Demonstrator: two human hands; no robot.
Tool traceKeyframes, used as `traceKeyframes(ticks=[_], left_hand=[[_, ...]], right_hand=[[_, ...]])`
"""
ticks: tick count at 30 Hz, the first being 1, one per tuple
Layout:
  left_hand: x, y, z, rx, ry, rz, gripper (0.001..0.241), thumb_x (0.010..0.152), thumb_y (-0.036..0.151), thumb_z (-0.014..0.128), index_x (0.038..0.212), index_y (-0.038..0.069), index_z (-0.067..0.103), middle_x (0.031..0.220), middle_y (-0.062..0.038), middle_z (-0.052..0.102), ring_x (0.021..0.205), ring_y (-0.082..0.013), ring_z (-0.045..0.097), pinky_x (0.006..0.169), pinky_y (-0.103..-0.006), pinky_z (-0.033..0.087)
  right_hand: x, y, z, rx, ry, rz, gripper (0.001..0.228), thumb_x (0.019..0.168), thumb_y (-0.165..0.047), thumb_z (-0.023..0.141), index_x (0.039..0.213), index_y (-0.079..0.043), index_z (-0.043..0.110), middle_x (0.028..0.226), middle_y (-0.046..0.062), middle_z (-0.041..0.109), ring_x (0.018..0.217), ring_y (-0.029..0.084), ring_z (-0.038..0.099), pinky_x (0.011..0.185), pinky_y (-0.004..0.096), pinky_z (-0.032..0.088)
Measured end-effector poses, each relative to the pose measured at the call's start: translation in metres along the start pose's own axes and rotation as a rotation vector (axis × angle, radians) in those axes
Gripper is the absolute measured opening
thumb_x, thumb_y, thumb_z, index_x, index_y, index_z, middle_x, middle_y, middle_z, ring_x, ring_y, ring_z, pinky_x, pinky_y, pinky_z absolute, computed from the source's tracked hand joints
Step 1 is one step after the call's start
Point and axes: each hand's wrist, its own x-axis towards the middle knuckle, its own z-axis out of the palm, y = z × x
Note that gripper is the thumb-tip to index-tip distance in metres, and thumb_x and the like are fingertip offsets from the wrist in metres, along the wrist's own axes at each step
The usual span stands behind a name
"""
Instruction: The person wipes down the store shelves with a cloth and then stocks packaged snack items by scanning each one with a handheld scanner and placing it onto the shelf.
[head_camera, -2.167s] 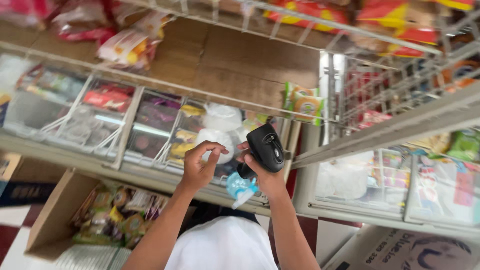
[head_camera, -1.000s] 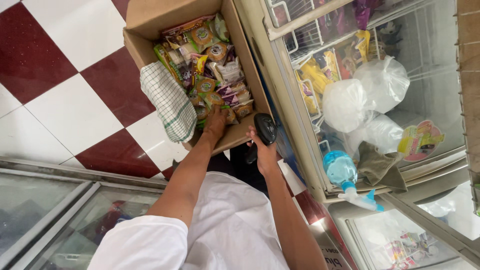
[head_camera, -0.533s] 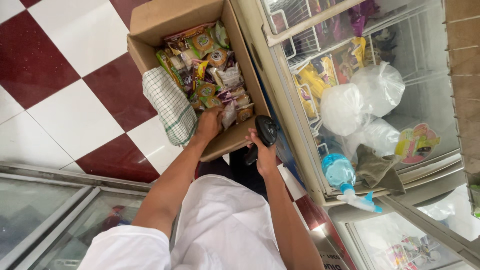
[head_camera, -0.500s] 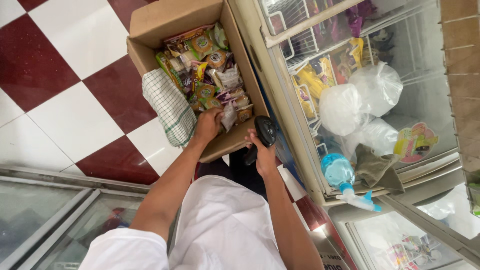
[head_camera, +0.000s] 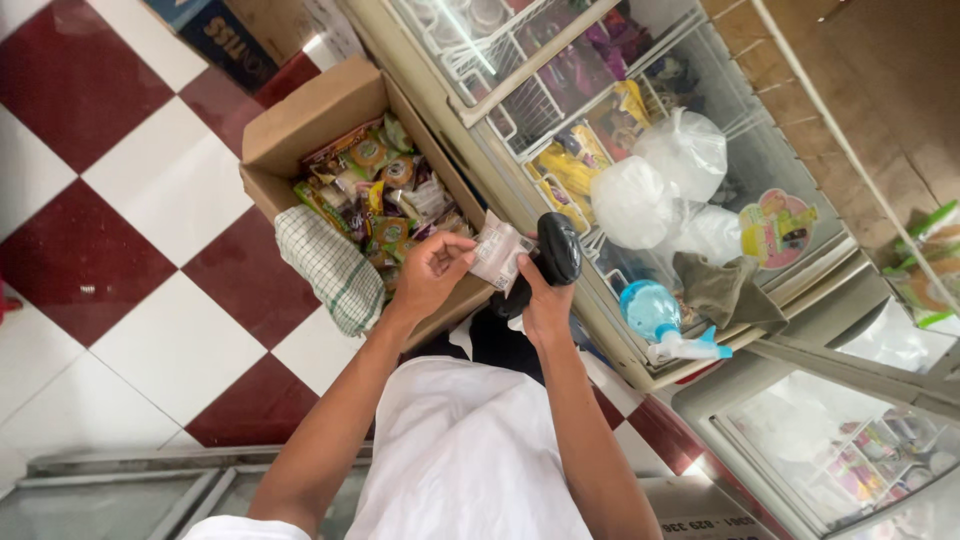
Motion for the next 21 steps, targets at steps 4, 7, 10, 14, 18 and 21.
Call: traceKeyframes(ticks=[4, 7, 10, 14, 18, 21], left_hand=[[0.006, 0.067, 0.027, -0.010, -0.157, 0.052, 0.041, 0.092, 0.014, 0.075, 0.126, 0.001, 0.057, 0.102, 0.001, 0.060, 0.093, -0.0071, 0.063, 0.082, -0.0247, 0.056], [0.015, 0.095, 0.052, 0.012, -0.280, -0.081, 0.058, 0.089, 0.018, 0.075, 0.139, 0.009, 0.047, 0.110, 0.001, 0.070, 0.099, -0.0067, 0.067, 0.085, -0.0254, 0.057], [0.018, 0.099, 0.077, 0.135, -0.360, -0.201, 0.042, 0.092, 0.018, 0.079, 0.128, 0.000, 0.067, 0.108, -0.005, 0.074, 0.093, -0.0098, 0.067, 0.079, -0.0301, 0.057], [0.020, 0.096, 0.104, 0.099, -0.464, -0.078, 0.042, 0.092, 0.017, 0.080, 0.128, 0.000, 0.066, 0.112, -0.005, 0.074, 0.097, -0.0092, 0.068, 0.085, -0.0297, 0.059], [0.022, 0.098, 0.124, 0.052, -0.544, -0.103, 0.041, 0.090, 0.013, 0.080, 0.125, 0.002, 0.062, 0.110, -0.003, 0.072, 0.096, -0.0083, 0.067, 0.084, -0.0287, 0.057], [0.025, 0.095, 0.135, -0.035, -0.608, -0.125, 0.038, 0.091, 0.011, 0.080, 0.124, 0.002, 0.063, 0.110, -0.003, 0.071, 0.098, -0.0088, 0.066, 0.085, -0.0295, 0.057]], right_hand=[[-0.015, -0.052, -0.004, -0.015, -0.042, -0.091, 0.049, 0.085, 0.004, 0.078, 0.131, -0.003, 0.062, 0.110, 0.004, 0.063, 0.098, 0.013, 0.063, 0.086, 0.031, 0.054], [-0.030, -0.079, -0.016, -0.179, -0.024, -0.132, 0.047, 0.084, 0.004, 0.080, 0.128, -0.003, 0.065, 0.104, 0.002, 0.063, 0.094, 0.012, 0.061, 0.083, 0.029, 0.054], [-0.041, -0.089, -0.027, -0.269, 0.028, -0.164, 0.048, 0.084, 0.003, 0.081, 0.128, -0.004, 0.066, 0.101, 0.000, 0.064, 0.093, 0.010, 0.060, 0.084, 0.026, 0.052], [-0.054, -0.097, -0.038, 0.000, 0.089, -0.202, 0.046, 0.087, 0.002, 0.082, 0.130, -0.003, 0.066, 0.096, 0.002, 0.060, 0.088, 0.013, 0.057, 0.078, 0.029, 0.049], [-0.060, -0.109, -0.047, 0.025, 0.179, -0.309, 0.044, 0.083, 0.001, 0.080, 0.123, -0.004, 0.064, 0.108, 0.000, 0.066, 0.097, 0.010, 0.061, 0.083, 0.028, 0.052], [-0.064, -0.119, -0.055, -0.084, 0.222, -0.356, 0.043, 0.083, 0.002, 0.081, 0.123, -0.004, 0.065, 0.109, 0.000, 0.065, 0.095, 0.010, 0.060, 0.084, 0.027, 0.052]])
